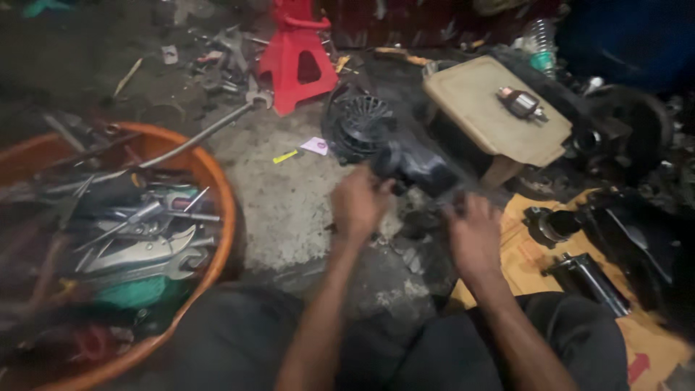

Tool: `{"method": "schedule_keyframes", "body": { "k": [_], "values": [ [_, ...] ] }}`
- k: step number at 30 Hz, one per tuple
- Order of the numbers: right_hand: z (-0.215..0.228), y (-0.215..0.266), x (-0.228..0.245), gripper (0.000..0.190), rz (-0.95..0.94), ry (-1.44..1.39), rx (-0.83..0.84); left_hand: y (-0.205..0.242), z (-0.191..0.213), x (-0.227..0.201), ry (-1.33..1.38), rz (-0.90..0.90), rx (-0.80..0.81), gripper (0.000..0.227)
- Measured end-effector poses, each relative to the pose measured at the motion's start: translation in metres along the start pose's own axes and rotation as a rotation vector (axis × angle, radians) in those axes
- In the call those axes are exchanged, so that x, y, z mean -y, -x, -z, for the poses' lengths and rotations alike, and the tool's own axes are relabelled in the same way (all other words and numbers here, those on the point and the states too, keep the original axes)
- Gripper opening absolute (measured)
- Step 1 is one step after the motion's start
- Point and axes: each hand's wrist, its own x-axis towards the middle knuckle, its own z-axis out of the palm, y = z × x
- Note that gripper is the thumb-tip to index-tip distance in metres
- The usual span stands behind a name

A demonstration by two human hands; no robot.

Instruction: The person wipes a black plastic housing and a metal engine component with a cloth by hand before fitting the components together.

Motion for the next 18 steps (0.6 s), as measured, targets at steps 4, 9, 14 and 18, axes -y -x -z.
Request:
{"method": "schedule_keyframes", "body": {
  "k": [4,9,14,18],
  "values": [
    [0.032,-0.022,-0.005,0.037,-0.311,-0.410,-0.344,-0.010,0.019,0.017,-0.108,0.048,-0.054,0.038],
    [0.058,-0.098,0.036,0.045,-0.064,-0.504,-0.311,-0.008,0.008,0.000,-0.177,0.011,-0.081,0.034],
    [0.038,-0.109,0.073,0.040,0.100,-0.232,-0.235,-0.004,0.008,0.001,-0.181,-0.047,-0.099,0.031],
    [0.024,-0.075,0.068,0.046,0.127,-0.288,-0.273,0.001,0.009,-0.005,-0.168,-0.020,-0.131,0.030]
  ]
}}
